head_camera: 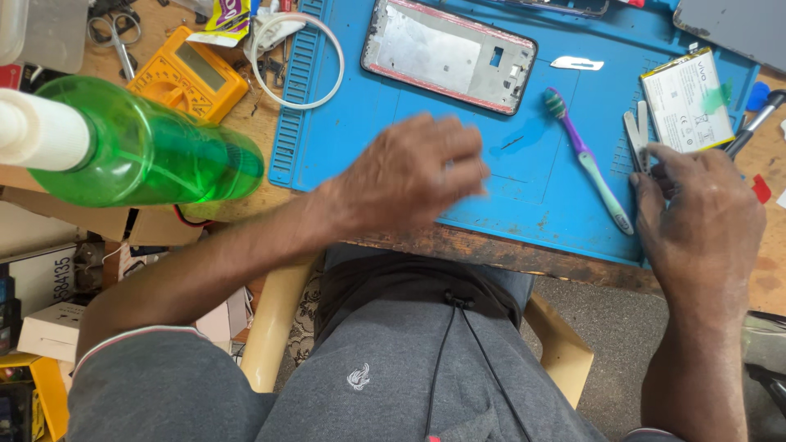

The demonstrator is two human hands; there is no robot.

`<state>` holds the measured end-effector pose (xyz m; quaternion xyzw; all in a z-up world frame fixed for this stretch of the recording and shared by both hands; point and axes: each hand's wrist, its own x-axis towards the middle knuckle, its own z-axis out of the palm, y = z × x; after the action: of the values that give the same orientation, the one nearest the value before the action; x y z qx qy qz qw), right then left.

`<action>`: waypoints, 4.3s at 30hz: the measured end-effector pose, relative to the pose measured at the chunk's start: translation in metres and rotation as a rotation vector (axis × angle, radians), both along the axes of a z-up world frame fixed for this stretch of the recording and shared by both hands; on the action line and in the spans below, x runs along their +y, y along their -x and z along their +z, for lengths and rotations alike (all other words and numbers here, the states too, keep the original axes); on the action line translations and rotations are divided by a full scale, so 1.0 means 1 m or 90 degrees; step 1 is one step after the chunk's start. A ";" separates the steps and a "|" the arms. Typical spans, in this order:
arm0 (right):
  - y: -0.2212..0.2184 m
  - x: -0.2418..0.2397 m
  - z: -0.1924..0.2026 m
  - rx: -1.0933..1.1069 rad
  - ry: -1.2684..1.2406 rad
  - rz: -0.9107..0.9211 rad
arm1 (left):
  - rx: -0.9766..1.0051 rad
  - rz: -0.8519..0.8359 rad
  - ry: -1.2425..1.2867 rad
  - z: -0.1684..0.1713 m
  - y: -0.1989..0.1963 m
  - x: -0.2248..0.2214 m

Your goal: The person cleans a mobile phone frame using a brush and tweezers, applies adhesive from a tube to the inner edges of the frame, and presses the screen assembly onto the body to complete the repair.

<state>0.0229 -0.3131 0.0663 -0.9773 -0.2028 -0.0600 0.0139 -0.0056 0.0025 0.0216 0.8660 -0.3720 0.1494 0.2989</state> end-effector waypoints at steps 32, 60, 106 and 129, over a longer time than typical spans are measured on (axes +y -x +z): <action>-0.022 -0.012 0.017 0.024 -0.108 0.032 | 0.263 -0.051 0.268 0.004 0.058 -0.032; -0.025 -0.006 -0.003 0.025 0.063 -0.002 | 0.203 0.045 0.131 0.006 0.056 -0.009; 0.004 0.028 -0.055 0.233 -0.799 -0.025 | 0.123 0.050 -0.061 -0.012 0.006 -0.019; 0.005 0.023 -0.063 0.177 -0.647 0.092 | 0.125 0.046 -0.057 -0.017 0.007 -0.018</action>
<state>0.0177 -0.2897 0.0036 -0.8296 -0.2115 -0.0195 0.5164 -0.0129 -0.0154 0.0043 0.9018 -0.3155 0.0580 0.2895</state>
